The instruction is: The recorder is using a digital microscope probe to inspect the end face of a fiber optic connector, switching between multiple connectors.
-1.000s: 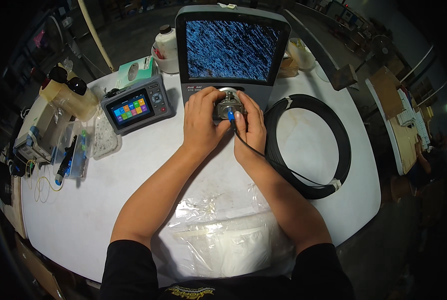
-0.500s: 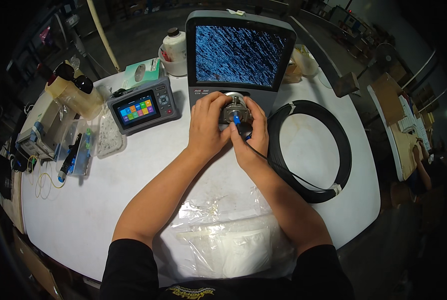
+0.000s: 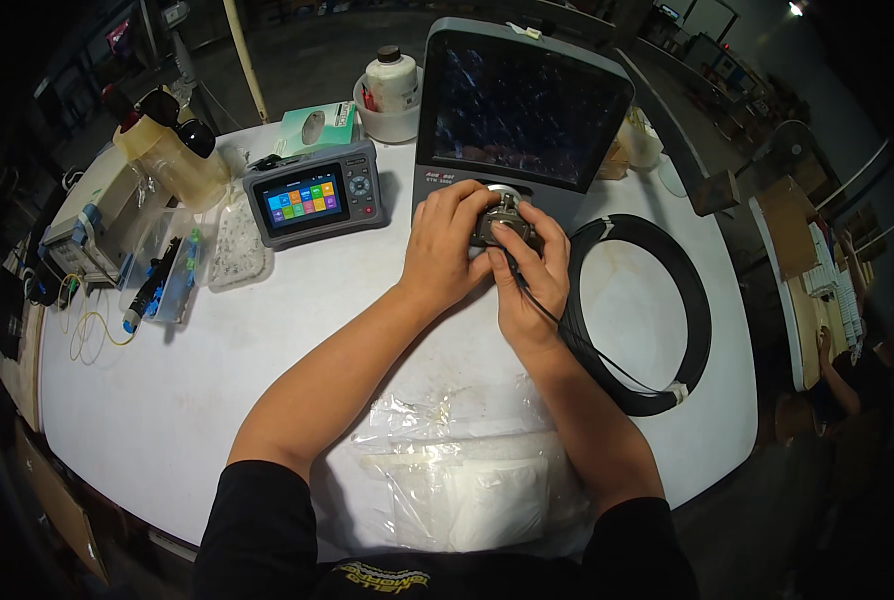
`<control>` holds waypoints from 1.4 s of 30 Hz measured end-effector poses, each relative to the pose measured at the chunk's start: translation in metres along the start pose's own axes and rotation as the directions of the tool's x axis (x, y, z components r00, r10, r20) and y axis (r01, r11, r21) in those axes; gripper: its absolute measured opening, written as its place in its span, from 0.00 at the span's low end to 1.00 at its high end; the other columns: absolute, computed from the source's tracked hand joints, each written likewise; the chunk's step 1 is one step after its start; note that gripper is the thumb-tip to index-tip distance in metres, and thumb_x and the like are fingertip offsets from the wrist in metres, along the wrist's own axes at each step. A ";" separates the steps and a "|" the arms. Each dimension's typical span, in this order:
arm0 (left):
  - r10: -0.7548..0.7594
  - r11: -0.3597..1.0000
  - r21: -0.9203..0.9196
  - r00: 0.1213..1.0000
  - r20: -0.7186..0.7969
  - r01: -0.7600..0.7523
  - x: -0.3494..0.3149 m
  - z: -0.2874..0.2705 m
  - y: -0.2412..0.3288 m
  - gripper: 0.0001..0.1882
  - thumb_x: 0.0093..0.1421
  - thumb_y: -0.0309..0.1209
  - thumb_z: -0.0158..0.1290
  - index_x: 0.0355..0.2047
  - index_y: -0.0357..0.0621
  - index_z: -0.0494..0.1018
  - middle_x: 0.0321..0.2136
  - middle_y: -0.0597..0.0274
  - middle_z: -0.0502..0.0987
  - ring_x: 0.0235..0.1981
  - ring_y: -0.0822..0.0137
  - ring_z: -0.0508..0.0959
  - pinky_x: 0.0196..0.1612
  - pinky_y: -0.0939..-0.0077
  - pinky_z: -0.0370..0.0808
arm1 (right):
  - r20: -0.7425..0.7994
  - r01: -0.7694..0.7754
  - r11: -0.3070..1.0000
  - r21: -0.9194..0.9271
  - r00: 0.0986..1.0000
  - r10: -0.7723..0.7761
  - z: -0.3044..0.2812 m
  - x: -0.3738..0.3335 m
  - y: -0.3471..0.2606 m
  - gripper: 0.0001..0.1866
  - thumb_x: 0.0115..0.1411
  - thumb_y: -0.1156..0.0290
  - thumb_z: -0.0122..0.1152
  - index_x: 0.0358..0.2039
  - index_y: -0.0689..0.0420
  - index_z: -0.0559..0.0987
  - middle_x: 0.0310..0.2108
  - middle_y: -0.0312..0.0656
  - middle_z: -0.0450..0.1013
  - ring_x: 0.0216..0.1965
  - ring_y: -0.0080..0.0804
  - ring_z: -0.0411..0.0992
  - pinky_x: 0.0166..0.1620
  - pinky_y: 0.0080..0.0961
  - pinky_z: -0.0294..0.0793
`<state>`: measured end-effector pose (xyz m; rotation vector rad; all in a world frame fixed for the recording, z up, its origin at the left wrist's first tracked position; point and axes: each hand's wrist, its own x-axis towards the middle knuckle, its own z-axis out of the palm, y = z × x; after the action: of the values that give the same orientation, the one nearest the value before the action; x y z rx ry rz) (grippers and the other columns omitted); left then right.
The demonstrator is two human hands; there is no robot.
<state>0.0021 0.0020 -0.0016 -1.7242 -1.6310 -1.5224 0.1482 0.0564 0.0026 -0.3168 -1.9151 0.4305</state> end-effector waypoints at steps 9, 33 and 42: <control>-0.013 1.000 -0.009 1.000 0.009 0.013 -0.001 0.000 0.000 0.35 0.48 0.31 0.70 0.58 0.45 0.74 0.56 0.55 0.74 0.55 0.48 0.74 0.57 0.54 0.70 | -0.004 0.080 0.995 -0.066 0.997 -0.080 -0.004 0.006 -0.005 0.20 0.54 0.78 0.76 0.49 0.51 0.89 0.58 0.45 0.76 0.61 0.53 0.70 0.64 0.45 0.71; 0.054 0.995 0.085 0.999 -0.001 -0.054 0.006 -0.008 0.000 0.34 0.48 0.29 0.67 0.57 0.40 0.73 0.53 0.46 0.75 0.53 0.43 0.76 0.57 0.54 0.74 | 0.446 -0.545 0.712 0.442 0.823 0.353 -0.086 -0.028 -0.065 0.13 0.70 0.71 0.67 0.51 0.65 0.83 0.41 0.44 0.85 0.43 0.27 0.82 0.50 0.24 0.80; 0.074 0.992 0.103 0.996 -0.057 -0.068 -0.001 0.002 -0.005 0.35 0.47 0.28 0.65 0.58 0.41 0.71 0.55 0.45 0.74 0.57 0.41 0.74 0.61 0.52 0.71 | 0.695 -0.528 0.735 0.426 0.711 0.108 -0.144 -0.080 -0.102 0.15 0.60 0.59 0.77 0.33 0.59 0.87 0.30 0.39 0.80 0.40 0.41 0.79 0.48 0.39 0.78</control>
<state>-0.0006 0.0048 -0.0051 -1.6489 -1.5714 -1.4207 0.3100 -0.0468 0.0301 -0.0873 -2.2267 1.5431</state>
